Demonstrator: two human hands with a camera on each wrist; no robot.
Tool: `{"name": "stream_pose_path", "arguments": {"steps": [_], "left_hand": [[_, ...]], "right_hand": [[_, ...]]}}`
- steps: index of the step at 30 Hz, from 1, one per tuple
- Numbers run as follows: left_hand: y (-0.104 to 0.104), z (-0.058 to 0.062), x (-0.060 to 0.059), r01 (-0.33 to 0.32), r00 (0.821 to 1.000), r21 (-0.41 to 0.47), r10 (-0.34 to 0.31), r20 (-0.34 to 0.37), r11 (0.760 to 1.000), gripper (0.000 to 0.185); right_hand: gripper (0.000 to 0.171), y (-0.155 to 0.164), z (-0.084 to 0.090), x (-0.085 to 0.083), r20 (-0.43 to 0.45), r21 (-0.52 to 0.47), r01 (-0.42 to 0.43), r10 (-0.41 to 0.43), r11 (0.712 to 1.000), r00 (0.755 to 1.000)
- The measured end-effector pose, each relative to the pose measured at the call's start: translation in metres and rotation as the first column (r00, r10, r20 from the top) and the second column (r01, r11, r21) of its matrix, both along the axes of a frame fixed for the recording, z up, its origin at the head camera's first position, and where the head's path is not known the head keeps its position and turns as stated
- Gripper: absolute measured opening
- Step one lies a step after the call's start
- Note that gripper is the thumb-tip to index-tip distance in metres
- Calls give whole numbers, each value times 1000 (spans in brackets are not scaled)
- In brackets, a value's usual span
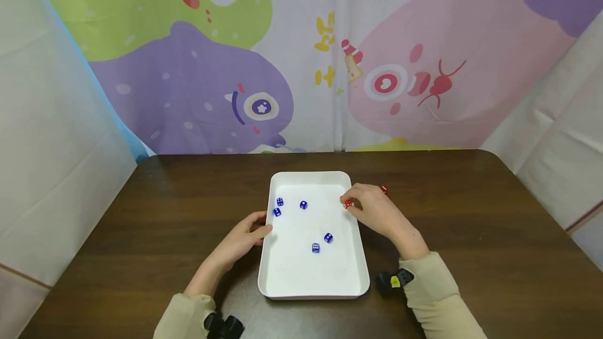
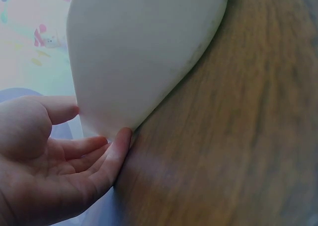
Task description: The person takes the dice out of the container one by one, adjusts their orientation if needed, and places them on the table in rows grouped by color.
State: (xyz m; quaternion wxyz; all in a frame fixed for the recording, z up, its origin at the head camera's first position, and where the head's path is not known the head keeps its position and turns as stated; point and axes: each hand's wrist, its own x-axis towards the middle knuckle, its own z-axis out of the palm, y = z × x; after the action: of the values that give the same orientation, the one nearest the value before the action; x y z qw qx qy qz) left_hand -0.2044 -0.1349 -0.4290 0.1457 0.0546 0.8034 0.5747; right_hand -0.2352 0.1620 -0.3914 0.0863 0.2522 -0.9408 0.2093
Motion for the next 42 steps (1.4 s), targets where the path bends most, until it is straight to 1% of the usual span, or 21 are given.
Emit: {"name": "stream_pose_path", "arguments": {"steps": [3,7,10,17,22,28,32,35,42], "left_hand": [[1,0,1,2,1000,8,-2,3,1000,50],[1,-1,1,3,1000,10,-3,3,1000,50],[0,-1,0,5,1000,9,-5,1,1000,49],[1,-1,0,11,1000,7,-11,3,1000,49],[0,-2,-1,2,1000,-2,-2,6,1000,49],[-1,2,0,8,1000,-5,-8,8,1000,52],[-2,3,1,8,1000,-5,-7,12,1000,52],[-2,2,1,5,1000,-9,-5,13,1000,51],[0,0,0,-1,1000,-7,1,17,1000,50]], "right_hand": [[15,5,-1,1,-9,-29,-3,3,1000,1000],[15,14,-2,2,-14,-33,2,-2,999,1000],[14,21,-3,3,-2,-30,19,-19,999,1000],[14,36,-5,6,-2,-41,55,-56,998,998],[13,42,-3,7,-6,-30,77,-77,997,997],[12,48,-3,6,-24,15,92,-92,996,995],[11,52,-2,4,8,41,110,-111,993,994],[9,55,-1,4,46,61,127,-130,990,990],[8,62,2,6,96,122,150,-162,981,982]]}}
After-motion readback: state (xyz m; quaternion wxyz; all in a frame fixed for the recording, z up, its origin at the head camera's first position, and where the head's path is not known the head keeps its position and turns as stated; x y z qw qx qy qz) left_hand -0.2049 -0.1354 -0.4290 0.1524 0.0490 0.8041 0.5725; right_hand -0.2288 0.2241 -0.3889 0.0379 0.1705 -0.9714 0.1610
